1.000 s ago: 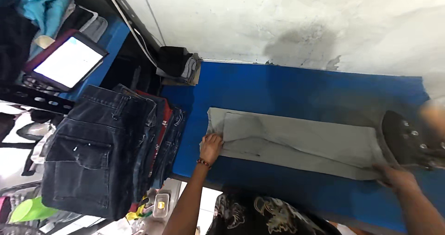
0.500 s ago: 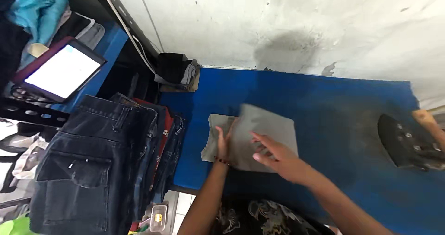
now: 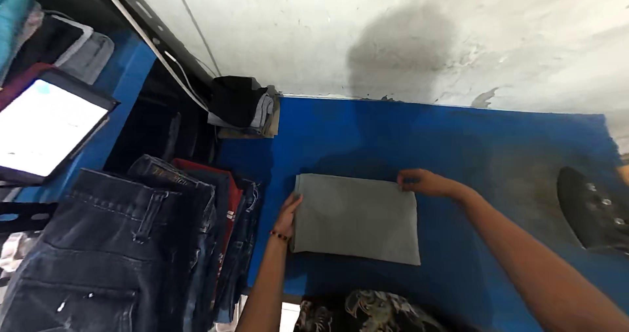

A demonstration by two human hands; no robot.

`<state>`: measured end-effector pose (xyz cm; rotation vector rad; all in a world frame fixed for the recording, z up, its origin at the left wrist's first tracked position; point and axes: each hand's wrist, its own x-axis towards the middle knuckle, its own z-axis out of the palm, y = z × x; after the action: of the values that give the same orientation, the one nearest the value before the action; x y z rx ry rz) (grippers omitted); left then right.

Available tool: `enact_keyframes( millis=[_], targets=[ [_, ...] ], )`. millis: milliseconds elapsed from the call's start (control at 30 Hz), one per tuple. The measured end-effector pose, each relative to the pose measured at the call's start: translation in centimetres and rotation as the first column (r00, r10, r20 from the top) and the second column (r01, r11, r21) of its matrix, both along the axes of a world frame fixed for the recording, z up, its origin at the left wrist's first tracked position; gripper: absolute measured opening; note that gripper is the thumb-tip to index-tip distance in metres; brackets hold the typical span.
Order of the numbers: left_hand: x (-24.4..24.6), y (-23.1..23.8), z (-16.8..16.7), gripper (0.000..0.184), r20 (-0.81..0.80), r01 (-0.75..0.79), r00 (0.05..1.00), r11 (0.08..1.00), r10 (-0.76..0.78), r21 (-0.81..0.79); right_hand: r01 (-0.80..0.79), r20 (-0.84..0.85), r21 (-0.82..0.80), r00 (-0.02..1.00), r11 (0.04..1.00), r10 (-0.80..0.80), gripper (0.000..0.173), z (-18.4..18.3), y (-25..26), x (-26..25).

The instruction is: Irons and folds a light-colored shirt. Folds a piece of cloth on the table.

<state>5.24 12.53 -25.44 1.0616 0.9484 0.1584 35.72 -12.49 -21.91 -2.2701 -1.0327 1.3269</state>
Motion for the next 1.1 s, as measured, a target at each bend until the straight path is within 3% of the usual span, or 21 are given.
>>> enact_keyframes(
  millis=[133,267,333,400,467,533,600,700,800,900,933,967,1000,1033,1067,1100],
  targets=[
    [1.0,1.7,-1.3,0.038,0.049,0.07,0.996,0.993,-0.075,0.096,-0.006,0.076,0.048,0.997,0.999,0.003,0.03,-2.9,-2.2,2.4],
    [1.2,2.0,-2.3,0.041,-0.048,0.091,0.995,0.97,-0.082,0.225,0.029,0.11,-0.019,0.994,0.999,-0.027,0.031,-2.1,-1.8,1.8],
    [1.6,1.6,-2.4,0.045,-0.119,0.112,0.99,0.921,-0.073,0.372,0.082,0.194,-0.027,0.978,0.996,-0.075,0.033,-1.9,-1.5,0.7],
    [1.9,0.8,-1.8,0.051,-0.247,0.209,0.967,0.772,-0.069,0.601,0.187,0.376,0.091,0.903,0.978,-0.208,0.036,-2.2,-1.4,-1.5],
    [2.1,-1.2,-0.8,0.048,-0.381,0.355,0.923,0.515,-0.058,0.78,0.245,0.543,0.241,0.768,0.939,-0.34,0.038,-2.2,-0.6,-5.0],
    [1.4,-3.7,-1.3,0.044,-0.457,0.476,0.879,0.222,-0.136,0.851,0.144,0.605,0.364,0.715,0.92,-0.351,0.04,-3.1,0.0,-9.2],
    [0.0,-5.6,-3.4,0.053,-0.53,0.547,0.823,0.035,-0.205,0.836,0.007,0.661,0.37,0.701,0.929,-0.268,0.06,-5.9,-0.8,-12.0],
    [-2.0,-6.4,-5.0,0.07,-0.594,0.603,0.776,-0.026,-0.213,0.797,0.062,0.62,0.278,0.751,0.959,-0.228,0.091,-9.3,-3.8,-11.1],
    [-5.0,-6.6,-4.4,0.072,-0.512,0.519,0.818,-0.048,-0.264,0.854,0.046,0.643,0.305,0.727,0.951,-0.241,0.09,-8.1,-4.5,-10.8],
    [-8.9,-6.5,-4.3,0.043,-0.329,0.304,0.914,-0.137,-0.236,0.943,-0.009,0.637,0.392,0.724,0.92,-0.265,0.077,-6.2,-3.2,-12.1],
    [-9.9,-6.9,-3.9,0.032,-0.275,0.262,0.937,-0.088,-0.215,0.961,-0.024,0.598,0.395,0.766,0.919,-0.237,0.07,-5.6,-2.1,-12.7],
    [-10.5,-7.7,-3.1,0.025,-0.231,0.241,0.956,0.038,-0.182,0.97,-0.033,0.545,0.382,0.815,0.924,-0.196,0.062,-4.9,-0.6,-13.2],
    [-10.5,-8.8,-1.9,0.022,-0.204,0.23,0.971,0.243,-0.125,0.942,-0.04,0.486,0.36,0.861,0.932,-0.15,0.055,-4.3,1.2,-13.4],
    [-10.2,-9.9,-0.4,0.021,-0.199,0.198,0.979,0.509,-0.055,0.837,-0.05,0.428,0.337,0.898,0.94,-0.106,0.049,-3.8,3.2,-13.3],
    [-9.6,-10.8,1.1,0.023,-0.217,0.123,0.976,0.778,0.018,0.617,-0.069,0.384,0.308,0.922,0.949,-0.057,0.045,-3.3,5.3,-13.2],
    [-8.8,-11.3,2.1,0.026,-0.237,-0.01,0.967,0.947,0.09,0.321,-0.092,0.353,0.293,0.935,0.952,-0.019,0.043,-3.0,7.4,-13.1]
  ],
)
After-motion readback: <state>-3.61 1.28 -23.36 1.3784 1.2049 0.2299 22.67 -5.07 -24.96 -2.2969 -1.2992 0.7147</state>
